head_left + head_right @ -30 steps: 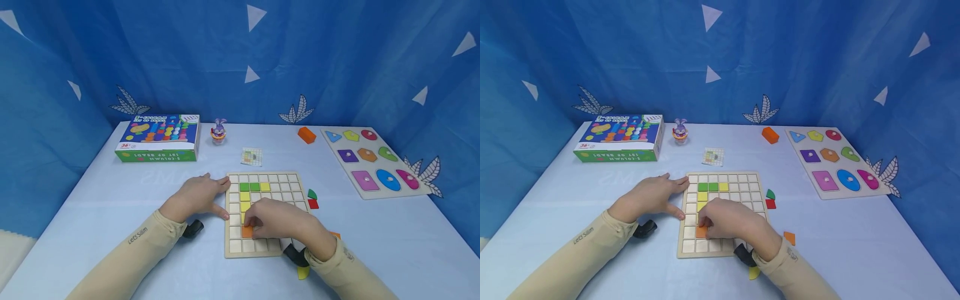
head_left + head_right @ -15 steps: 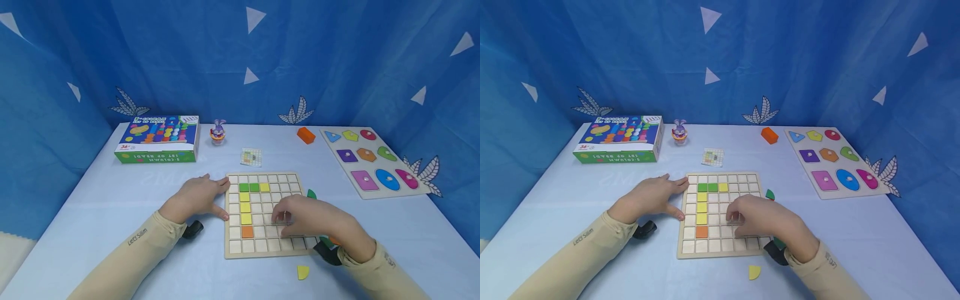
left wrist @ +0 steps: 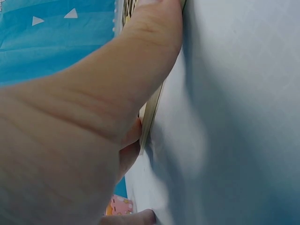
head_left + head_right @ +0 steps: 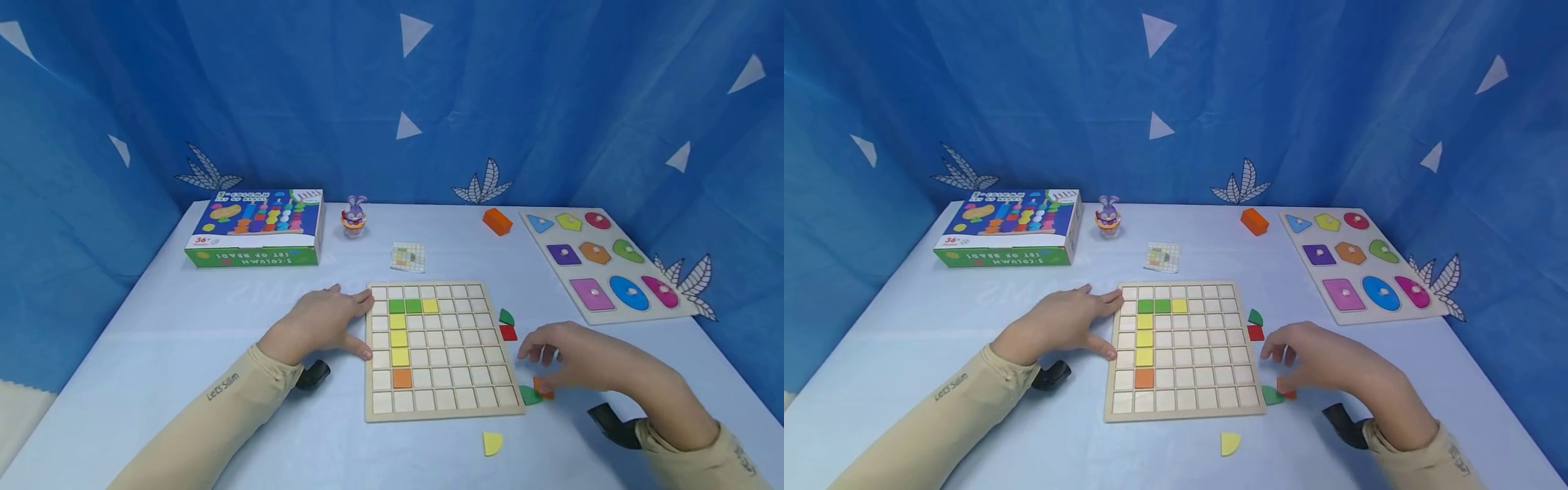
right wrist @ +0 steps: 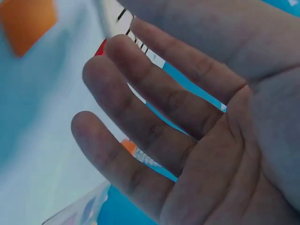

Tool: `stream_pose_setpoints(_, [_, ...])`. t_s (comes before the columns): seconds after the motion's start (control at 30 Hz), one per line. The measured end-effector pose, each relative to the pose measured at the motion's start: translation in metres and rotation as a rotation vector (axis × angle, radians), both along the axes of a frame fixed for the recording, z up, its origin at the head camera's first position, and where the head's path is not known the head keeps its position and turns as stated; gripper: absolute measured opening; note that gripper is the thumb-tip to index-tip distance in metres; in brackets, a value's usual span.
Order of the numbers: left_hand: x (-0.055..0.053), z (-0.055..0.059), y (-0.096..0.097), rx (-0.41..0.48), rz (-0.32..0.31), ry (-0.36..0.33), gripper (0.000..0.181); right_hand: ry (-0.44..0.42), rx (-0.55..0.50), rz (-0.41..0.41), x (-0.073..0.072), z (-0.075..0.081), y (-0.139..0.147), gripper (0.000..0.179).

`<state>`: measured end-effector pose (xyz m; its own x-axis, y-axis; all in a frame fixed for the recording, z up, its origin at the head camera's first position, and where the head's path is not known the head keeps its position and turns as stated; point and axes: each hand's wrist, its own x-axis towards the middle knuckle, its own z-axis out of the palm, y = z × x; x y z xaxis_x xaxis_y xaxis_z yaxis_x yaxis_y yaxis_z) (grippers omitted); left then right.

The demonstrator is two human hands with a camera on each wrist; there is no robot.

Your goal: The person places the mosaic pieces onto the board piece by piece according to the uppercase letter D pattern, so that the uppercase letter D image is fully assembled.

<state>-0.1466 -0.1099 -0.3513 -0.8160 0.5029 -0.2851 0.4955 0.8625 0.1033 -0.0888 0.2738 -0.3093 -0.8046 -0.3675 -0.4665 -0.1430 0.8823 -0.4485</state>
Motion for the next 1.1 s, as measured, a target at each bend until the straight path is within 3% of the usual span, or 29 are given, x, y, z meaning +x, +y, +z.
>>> stream_pose_setpoints(0.2, [0.000, 0.001, -0.001, -0.008, 0.012, -0.012, 0.109, -0.026, -0.006, -0.008, 0.003, -0.010, 0.018, 0.042])
stream_pose_setpoints(0.53, [0.000, 0.000, -0.001, 0.002, 0.013, -0.020, 0.108, -0.032, -0.009, -0.020, 0.006, -0.027, 0.023, 0.039])
stream_pose_setpoints(0.8, [0.000, -0.002, 0.001, -0.002, 0.012, -0.018, 0.109, -0.038, 0.022, -0.041, 0.006, -0.027, 0.021, 0.035])
stream_pose_setpoints(1.1, [0.000, -0.002, 0.000, -0.004, 0.010, -0.007, 0.108, -0.013, 0.071, -0.004, -0.002, -0.019, 0.021, 0.035])
